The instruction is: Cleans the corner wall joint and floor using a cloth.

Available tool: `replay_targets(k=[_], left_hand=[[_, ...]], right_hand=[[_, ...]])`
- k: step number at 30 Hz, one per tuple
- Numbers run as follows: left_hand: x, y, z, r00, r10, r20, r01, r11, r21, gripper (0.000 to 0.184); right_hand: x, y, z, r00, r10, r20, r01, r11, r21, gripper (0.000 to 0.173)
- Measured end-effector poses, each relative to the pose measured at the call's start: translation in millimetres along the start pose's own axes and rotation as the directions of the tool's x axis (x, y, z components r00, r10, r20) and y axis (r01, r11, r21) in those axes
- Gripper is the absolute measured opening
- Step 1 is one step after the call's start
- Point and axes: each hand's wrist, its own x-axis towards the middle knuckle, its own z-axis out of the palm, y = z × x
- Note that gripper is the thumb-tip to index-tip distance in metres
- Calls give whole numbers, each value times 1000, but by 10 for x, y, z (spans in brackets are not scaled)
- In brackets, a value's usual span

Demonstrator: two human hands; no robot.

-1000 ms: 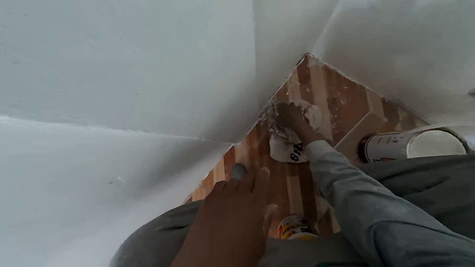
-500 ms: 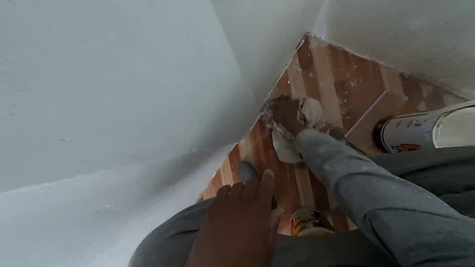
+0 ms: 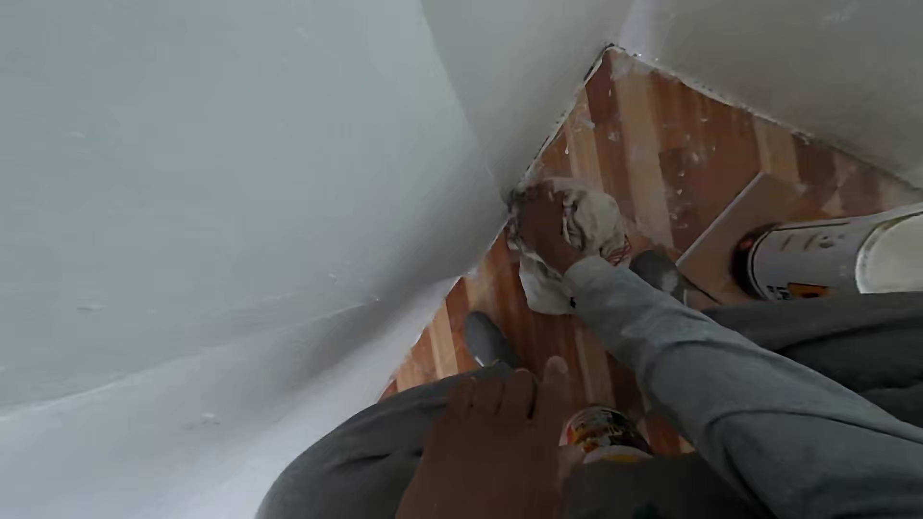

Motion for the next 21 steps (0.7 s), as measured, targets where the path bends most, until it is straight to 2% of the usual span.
replay_targets(k=[2, 4, 6, 8, 9, 11, 14, 18, 19, 21], left_hand=[[11, -19, -34, 1000, -1, 0, 1, 1000, 1, 52], [36, -32, -33, 1000, -15, -28, 16, 999, 45, 53], [51, -18, -5, 999, -13, -44, 16, 997, 72, 53], [40, 9, -10, 1000, -14, -9, 14, 999, 39, 54], [27, 7, -8, 1000, -8, 0, 8, 1000, 21, 53], [15, -13, 0, 1000, 6, -1, -6, 1000, 16, 52], [47, -31, -26, 1000, 4, -19, -3, 998, 60, 53], [15, 16, -20, 1000, -4, -1, 4, 1000, 24, 53], [1, 17, -16, 1000, 2, 8, -3, 1000, 19, 53], [18, 6, -20, 1000, 18, 21, -18, 1000, 17, 53]], right_hand=[[-168, 61, 82, 991, -130, -16, 130, 991, -9, 85], [-133, 152, 50, 981, -190, 37, 192, 979, -65, 87], [-24, 172, -152, 989, -107, 104, 113, 992, -61, 76], [119, 141, -173, 1000, 12, 27, -11, 1000, -26, 69], [177, 86, -123, 998, 54, 10, -54, 998, -22, 73], [160, 17, -49, 999, 25, 39, -24, 999, -40, 78], [87, 202, -136, 983, -155, 95, 162, 984, -70, 73], [262, 282, -250, 999, 5, 34, -5, 1000, -9, 59], [226, 246, -191, 999, -39, 11, 39, 999, -24, 54], [87, 275, -149, 971, -239, 12, 239, 967, -83, 51]])
